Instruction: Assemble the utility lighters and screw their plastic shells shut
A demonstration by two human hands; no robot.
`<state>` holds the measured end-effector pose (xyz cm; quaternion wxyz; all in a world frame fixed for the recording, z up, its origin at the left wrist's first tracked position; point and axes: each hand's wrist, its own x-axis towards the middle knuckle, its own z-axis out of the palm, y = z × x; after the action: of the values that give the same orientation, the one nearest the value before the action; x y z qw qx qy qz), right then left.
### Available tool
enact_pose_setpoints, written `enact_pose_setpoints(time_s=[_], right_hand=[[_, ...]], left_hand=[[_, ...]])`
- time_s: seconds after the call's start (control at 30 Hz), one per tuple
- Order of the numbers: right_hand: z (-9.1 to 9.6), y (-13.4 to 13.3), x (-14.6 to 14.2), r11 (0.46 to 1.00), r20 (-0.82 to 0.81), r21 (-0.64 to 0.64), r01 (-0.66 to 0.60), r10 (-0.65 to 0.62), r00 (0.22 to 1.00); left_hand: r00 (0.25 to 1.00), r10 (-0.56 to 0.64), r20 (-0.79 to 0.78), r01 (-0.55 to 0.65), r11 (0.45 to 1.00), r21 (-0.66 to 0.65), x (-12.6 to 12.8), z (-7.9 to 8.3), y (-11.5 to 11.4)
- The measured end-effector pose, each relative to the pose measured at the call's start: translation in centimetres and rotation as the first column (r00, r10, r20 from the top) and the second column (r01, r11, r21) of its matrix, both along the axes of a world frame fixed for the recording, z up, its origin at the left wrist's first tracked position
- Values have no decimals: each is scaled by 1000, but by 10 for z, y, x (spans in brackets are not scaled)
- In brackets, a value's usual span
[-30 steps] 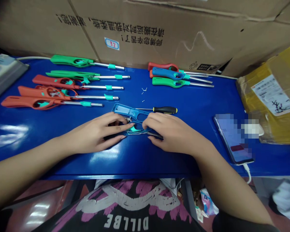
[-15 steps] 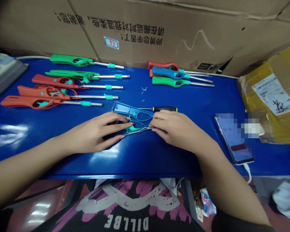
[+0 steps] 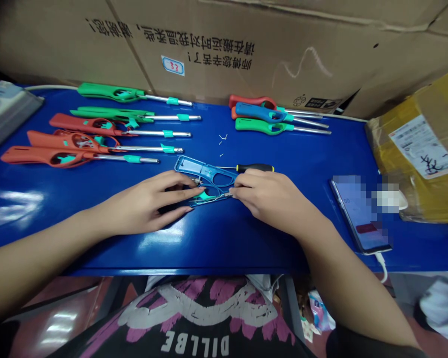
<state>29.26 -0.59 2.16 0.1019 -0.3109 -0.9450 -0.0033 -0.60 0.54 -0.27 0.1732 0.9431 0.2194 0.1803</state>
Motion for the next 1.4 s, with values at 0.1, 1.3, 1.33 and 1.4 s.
enact_pose_setpoints(time_s=[0.1, 1.3, 1.33, 1.4], right_hand=[[-1, 1, 1, 1000, 13, -16, -10, 10, 1000], [-5, -3, -23, 997, -92, -74, -26, 19, 996], [-2, -3, -19, 993, -137, -116, -5, -11, 990], [5, 0, -9, 975, -183, -218, 42, -83, 980]], left_hand=[[1000, 2, 1, -2, 1000, 0, 0, 1, 0], [997, -22, -80, 30, 995, 97, 4, -1, -3], [996, -17, -91, 27, 994, 109, 5, 0, -4], [995, -9, -99, 21, 992, 120, 5, 1, -4]])
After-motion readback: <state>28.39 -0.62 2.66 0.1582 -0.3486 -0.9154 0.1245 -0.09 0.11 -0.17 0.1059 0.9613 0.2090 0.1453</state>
